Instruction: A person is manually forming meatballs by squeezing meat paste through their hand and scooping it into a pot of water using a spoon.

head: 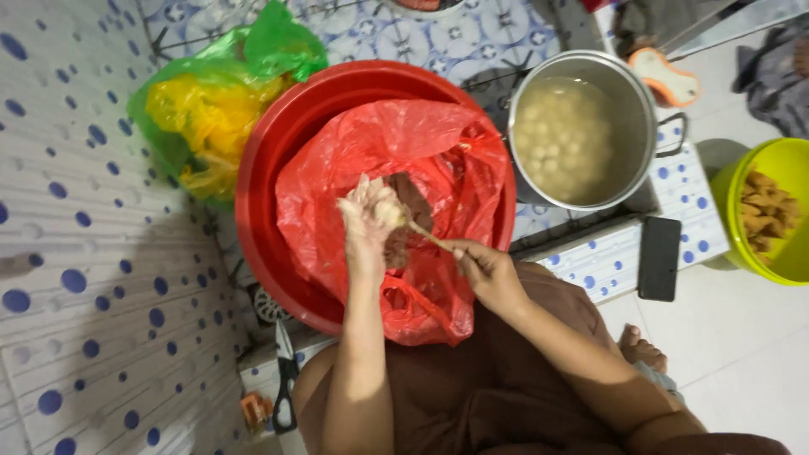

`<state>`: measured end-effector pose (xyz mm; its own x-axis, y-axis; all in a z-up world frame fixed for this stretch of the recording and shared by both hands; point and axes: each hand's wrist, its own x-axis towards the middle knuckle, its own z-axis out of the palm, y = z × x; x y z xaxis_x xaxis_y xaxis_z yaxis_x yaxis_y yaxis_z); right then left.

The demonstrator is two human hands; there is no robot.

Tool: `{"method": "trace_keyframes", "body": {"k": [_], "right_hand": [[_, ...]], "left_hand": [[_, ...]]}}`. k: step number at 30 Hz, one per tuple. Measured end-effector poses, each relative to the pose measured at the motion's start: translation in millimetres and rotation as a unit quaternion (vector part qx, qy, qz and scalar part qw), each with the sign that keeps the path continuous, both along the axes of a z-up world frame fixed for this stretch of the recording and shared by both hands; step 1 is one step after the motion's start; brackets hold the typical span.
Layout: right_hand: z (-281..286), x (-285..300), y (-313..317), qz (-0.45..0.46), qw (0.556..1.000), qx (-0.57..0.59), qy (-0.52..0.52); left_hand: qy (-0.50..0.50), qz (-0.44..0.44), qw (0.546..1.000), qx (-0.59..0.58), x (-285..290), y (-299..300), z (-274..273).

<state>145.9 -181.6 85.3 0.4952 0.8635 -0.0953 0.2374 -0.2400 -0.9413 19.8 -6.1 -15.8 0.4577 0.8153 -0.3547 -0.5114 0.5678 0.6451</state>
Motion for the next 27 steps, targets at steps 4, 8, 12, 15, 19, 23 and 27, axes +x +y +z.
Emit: {"method": "trace_keyframes", "body": {"k": [4, 8, 12, 15, 19, 23, 27], "right_hand": [[-16.0, 21.1, 0.3, -0.052, 0.998, -0.031, 0.011], [-16.4, 25.7, 7.1, -0.120, 0.987, -0.051, 0.088], [-22.7, 27.5, 9.9, -0.142, 0.979, -0.055, 0.136], [-18.5, 25.7, 10.8, -0.143, 0.975, -0.058, 0.158], [-7.9, 23.5, 9.1, -0.146, 0.973, -0.064, 0.168], [-10.4, 26.3, 7.9, -0.119, 0.985, -0.053, 0.117], [-16.6, 36.8, 4.0, -0.080, 0.995, -0.054, -0.017]], "left_hand": [[0.273, -0.131, 0.852, 0.428, -4.0, -16.3, 58.6], [0.375, -0.074, 0.721, 0.578, 15.3, -36.5, 27.6], [0.458, -0.105, 0.655, 0.591, 16.8, -44.9, 17.7], [0.510, -0.157, 0.636, 0.557, 20.2, -50.5, -114.4], [0.560, -0.209, 0.619, 0.509, 14.2, -46.5, -50.4], [0.570, -0.232, 0.654, 0.439, 10.1, -36.8, -34.4], [0.539, -0.112, 0.666, 0.503, -0.1, -31.2, 32.8]]}}
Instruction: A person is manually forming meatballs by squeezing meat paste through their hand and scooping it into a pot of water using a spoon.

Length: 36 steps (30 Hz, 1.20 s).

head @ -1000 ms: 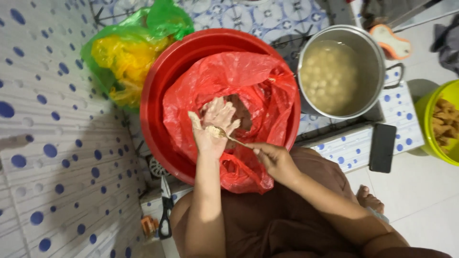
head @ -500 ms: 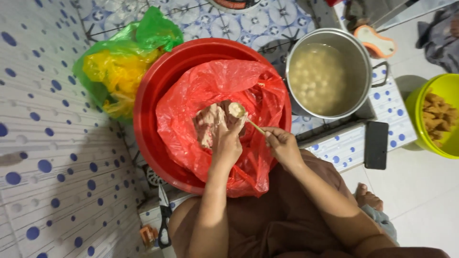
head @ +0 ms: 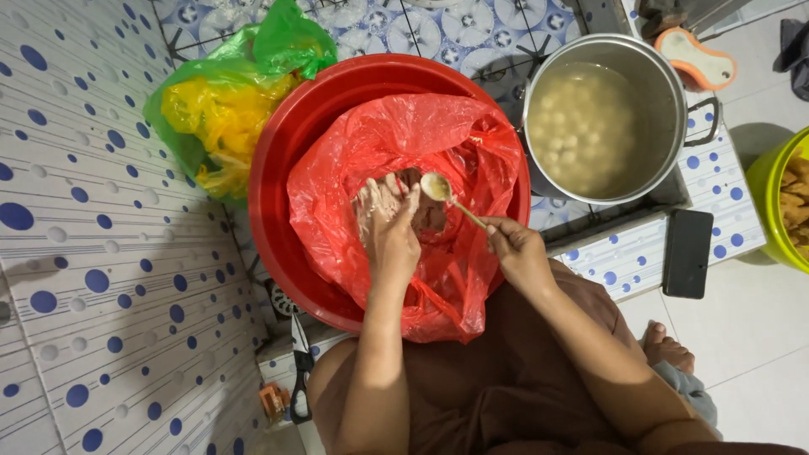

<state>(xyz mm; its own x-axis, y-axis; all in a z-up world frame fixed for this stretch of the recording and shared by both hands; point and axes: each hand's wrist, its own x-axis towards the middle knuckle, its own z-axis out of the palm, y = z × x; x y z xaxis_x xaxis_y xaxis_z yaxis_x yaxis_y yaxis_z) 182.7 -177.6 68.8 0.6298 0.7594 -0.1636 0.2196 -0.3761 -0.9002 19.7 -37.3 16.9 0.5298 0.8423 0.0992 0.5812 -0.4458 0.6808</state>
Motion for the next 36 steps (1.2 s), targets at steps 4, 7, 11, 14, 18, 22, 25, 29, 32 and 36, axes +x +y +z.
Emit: {"method": "trace_keyframes", "body": {"k": [4, 7, 11, 14, 18, 22, 25, 29, 32, 36], "right_hand": [[1.5, 1.6, -0.2, -0.002, 0.999, 0.010, -0.031], [8.2, -0.6, -0.3, 0.000, 0.999, 0.027, -0.019], [12.6, 0.2, -5.7, -0.022, 0.999, 0.036, -0.003], [17.4, 0.3, -8.7, -0.019, 1.000, 0.022, -0.003], [27.9, -2.2, -5.1, 0.033, 0.995, 0.081, -0.036], [37.0, -9.0, 0.4, 0.095, 0.987, 0.102, -0.077], [41.6, -8.2, 4.1, 0.126, 0.981, 0.101, -0.108], [27.7, 8.2, 6.3, 0.102, 0.966, 0.099, -0.215], [22.6, 14.4, 9.1, 0.073, 0.961, 0.110, -0.242], [23.4, 13.7, 14.3, 0.047, 0.947, 0.115, -0.298]], "left_hand": [[-0.143, 0.006, 0.986, 0.091, 3.1, 10.1, -18.4], [-0.171, 0.027, 0.971, 0.163, -0.8, 10.5, 2.0], [-0.232, -0.052, 0.971, 0.038, -6.4, 9.4, 25.1], [-0.235, -0.097, 0.967, -0.025, -11.8, 9.3, 7.3], [-0.217, -0.113, 0.964, -0.101, -14.7, 6.0, 43.8], [-0.137, -0.107, 0.984, -0.027, -9.1, 7.7, 19.2], [-0.056, -0.098, 0.993, 0.037, 0.4, -2.5, -45.0], [-0.064, -0.117, 0.988, 0.076, 5.1, 0.5, -28.3], [-0.095, -0.126, 0.986, 0.049, 4.0, -2.4, -33.7], [-0.185, -0.137, 0.973, -0.027, -1.1, -3.6, 3.0]]}}
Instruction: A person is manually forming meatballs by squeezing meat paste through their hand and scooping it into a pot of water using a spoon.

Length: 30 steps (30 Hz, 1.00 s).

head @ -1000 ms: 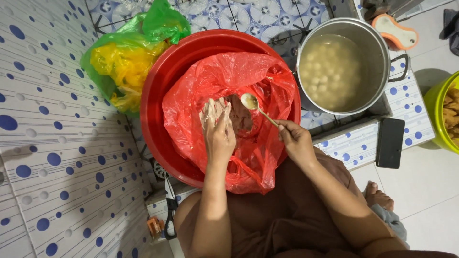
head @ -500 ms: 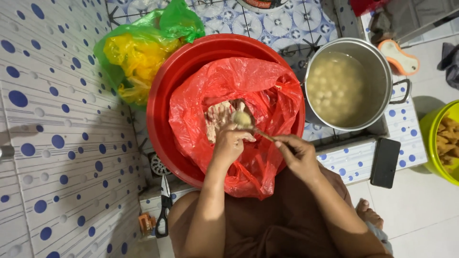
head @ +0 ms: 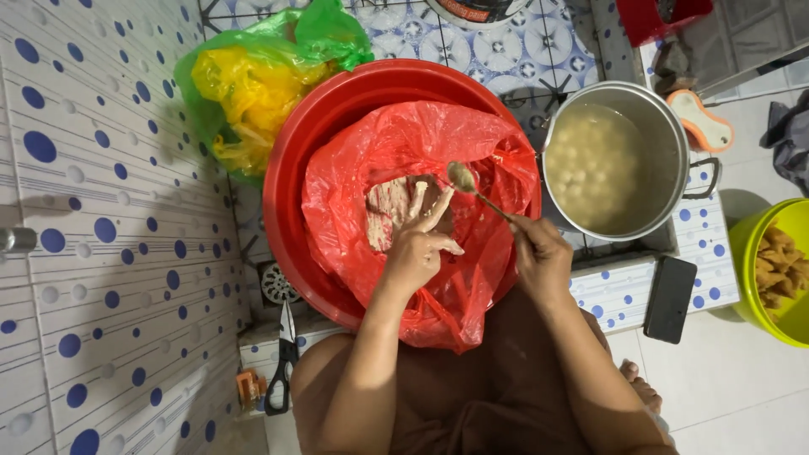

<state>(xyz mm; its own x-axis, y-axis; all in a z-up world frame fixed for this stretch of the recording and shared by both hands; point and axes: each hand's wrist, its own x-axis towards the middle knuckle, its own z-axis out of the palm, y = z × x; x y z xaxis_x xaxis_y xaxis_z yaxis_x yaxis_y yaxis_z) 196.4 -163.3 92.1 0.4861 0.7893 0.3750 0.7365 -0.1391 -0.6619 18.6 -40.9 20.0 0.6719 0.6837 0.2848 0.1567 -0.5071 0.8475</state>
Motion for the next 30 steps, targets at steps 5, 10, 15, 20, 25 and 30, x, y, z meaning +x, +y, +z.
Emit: {"method": "trace_keyframes", "body": {"k": [5, 10, 15, 20, 25, 30], "right_hand": [[-10.6, -4.2, -7.5, 0.017, 0.999, 0.029, 0.040], [-23.1, -18.7, -10.4, 0.060, 0.997, 0.047, 0.016], [-15.8, -11.9, -1.9, 0.050, 0.994, 0.085, -0.054], [-42.4, 15.1, -8.5, -0.021, 0.999, 0.040, 0.018], [-43.8, -8.5, -14.0, -0.120, 0.940, 0.092, 0.306], [-49.0, -29.1, -9.1, -0.071, 0.925, 0.015, 0.374]], "left_hand": [[-0.060, -0.030, 0.995, -0.070, -4.5, 6.8, 11.9], [-0.184, -0.103, 0.965, -0.155, -12.7, 15.4, 12.8], [-0.228, -0.115, 0.947, -0.196, -12.8, 14.7, 13.4], [-0.306, -0.110, 0.925, -0.195, -10.6, 15.1, 32.3], [-0.251, -0.075, 0.956, -0.131, -5.3, 22.6, 16.9], [-0.371, 0.030, 0.871, -0.320, 6.0, 9.9, 22.0]]}}
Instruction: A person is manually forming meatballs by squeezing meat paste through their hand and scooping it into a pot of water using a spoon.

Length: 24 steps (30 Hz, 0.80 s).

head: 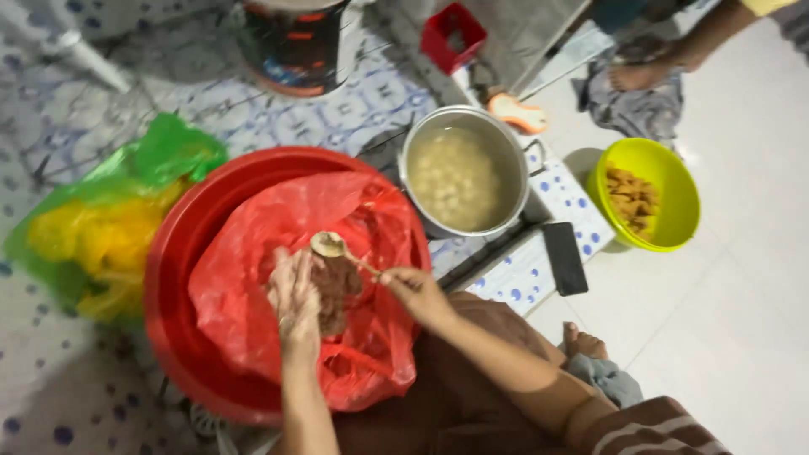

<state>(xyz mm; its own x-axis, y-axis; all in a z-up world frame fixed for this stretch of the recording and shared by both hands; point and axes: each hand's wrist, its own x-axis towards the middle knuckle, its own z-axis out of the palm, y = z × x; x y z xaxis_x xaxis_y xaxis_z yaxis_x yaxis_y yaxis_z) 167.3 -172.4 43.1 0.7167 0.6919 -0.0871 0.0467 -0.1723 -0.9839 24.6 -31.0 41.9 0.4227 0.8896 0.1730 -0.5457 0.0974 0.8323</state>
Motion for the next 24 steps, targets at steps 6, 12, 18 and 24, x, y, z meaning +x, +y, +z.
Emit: {"method": "trace_keyframes", "body": {"k": [6, 12, 18, 24], "right_hand": [[40.1, -17.3, 5.4, 0.077, 0.987, -0.037, -0.137], [23.6, -34.4, -13.2, 0.133, 0.988, -0.026, -0.079], [63.2, -12.5, 7.5, 0.097, 0.979, -0.029, -0.176], [66.3, -37.3, -4.2, 0.150, 0.971, -0.037, -0.183]], "left_hand": [[0.049, -0.046, 0.992, 0.111, 3.7, 0.1, -22.1], [0.047, -0.031, 0.998, 0.017, 1.6, 1.8, -20.1], [0.213, -0.079, 0.962, 0.153, -7.3, -6.2, 25.9], [0.120, -0.090, 0.988, 0.033, -6.4, 11.5, -16.4]]}}
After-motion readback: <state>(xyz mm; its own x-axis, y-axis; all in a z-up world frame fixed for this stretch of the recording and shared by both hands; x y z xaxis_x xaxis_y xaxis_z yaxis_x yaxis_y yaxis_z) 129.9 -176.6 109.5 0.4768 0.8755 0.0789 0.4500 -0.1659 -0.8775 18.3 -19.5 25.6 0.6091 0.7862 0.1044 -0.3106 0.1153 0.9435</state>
